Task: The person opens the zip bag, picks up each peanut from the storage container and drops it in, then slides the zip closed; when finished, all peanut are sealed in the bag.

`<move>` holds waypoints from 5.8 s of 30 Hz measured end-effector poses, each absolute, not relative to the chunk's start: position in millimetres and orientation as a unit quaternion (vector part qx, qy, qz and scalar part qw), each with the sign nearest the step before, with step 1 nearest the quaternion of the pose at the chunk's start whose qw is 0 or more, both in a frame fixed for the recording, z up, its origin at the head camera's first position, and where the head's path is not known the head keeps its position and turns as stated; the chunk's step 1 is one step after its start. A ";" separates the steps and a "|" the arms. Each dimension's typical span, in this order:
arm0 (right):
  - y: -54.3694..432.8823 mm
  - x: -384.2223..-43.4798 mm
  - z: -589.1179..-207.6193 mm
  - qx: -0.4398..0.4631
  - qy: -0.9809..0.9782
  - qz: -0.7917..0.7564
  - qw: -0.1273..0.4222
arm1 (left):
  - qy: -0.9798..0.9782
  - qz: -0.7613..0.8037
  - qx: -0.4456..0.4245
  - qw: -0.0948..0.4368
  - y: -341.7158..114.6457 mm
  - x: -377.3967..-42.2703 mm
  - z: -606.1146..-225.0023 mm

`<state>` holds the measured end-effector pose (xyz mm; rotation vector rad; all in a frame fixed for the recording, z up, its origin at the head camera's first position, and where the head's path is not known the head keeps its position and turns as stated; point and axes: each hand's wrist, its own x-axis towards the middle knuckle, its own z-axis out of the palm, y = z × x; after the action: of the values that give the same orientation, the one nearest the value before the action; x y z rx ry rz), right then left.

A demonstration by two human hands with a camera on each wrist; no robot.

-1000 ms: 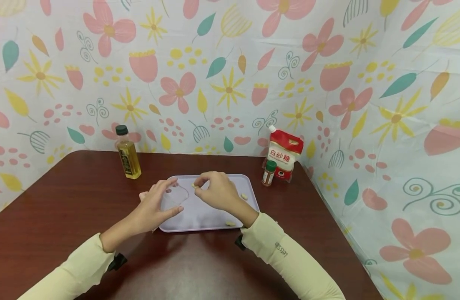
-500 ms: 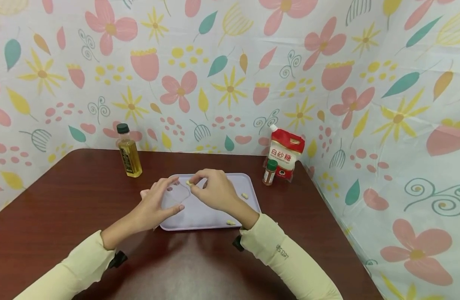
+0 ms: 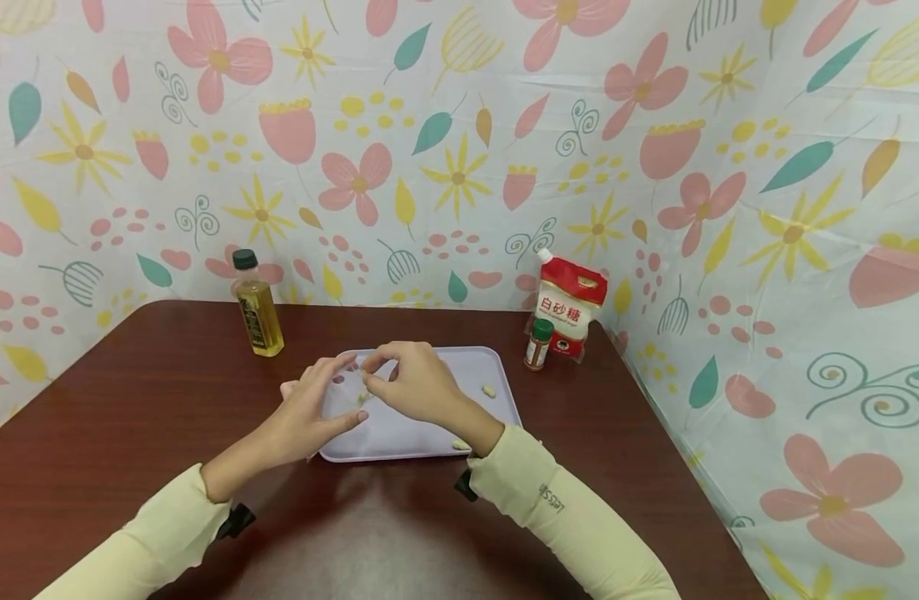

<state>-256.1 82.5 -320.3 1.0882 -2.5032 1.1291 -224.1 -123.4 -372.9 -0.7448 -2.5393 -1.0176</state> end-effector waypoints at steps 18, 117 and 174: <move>101.2 -270.1 -333.3 0.329 -0.859 0.382 0.087 | -0.884 -0.358 -0.253 0.160 -130.2 -226.5 -371.8; 110.3 -313.6 -378.2 0.213 -0.936 0.281 0.026 | -0.882 -0.352 -0.265 0.166 -130.4 -228.4 -375.6; 79.2 -261.2 -328.7 0.314 -0.867 0.378 0.083 | -0.883 -0.354 -0.264 0.156 -132.9 -225.3 -374.0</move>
<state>-261.2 79.2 -328.7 0.9375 -2.5900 1.1278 -225.3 -132.9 -374.0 -0.7564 -2.5300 -1.0145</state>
